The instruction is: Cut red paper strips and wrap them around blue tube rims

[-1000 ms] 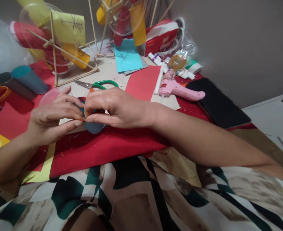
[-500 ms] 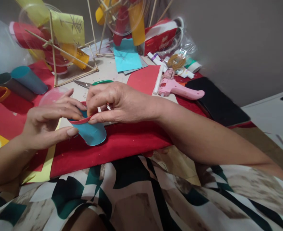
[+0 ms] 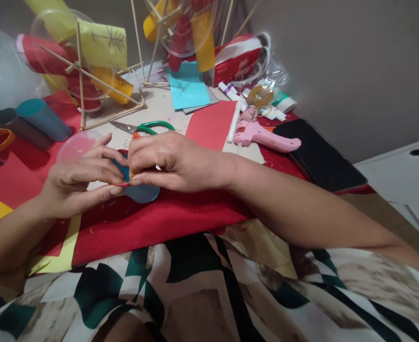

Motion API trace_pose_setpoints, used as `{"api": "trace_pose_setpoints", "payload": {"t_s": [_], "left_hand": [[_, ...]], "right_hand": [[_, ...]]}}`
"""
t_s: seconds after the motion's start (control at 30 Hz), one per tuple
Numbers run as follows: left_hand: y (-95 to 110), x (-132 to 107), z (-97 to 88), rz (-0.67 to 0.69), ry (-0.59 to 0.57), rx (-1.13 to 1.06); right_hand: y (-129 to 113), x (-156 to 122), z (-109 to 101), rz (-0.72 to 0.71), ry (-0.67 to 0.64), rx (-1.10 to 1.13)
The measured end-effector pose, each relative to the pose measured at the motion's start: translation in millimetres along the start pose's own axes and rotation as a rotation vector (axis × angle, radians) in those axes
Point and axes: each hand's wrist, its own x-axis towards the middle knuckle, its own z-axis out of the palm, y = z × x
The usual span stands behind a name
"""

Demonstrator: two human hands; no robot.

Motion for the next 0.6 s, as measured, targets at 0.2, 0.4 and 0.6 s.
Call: {"api": "trace_pose_setpoints", "payload": {"t_s": [0.2,0.4,0.6], "left_hand": [[3.5,-0.2,0.5,0.059,0.006,0.072],[9.4,-0.8,8.0,0.112,-0.031,0.226],[10.2,-1.6,24.9,0.191,0.067,0.312]], "right_hand": [[0.2,2.4,-3.5,0.061,0.191,0.101],[-6.3,4.5,2.6,0.343,0.397,0.048],[-20.5,5.1,5.4,0.404,0.219,-0.120]]}}
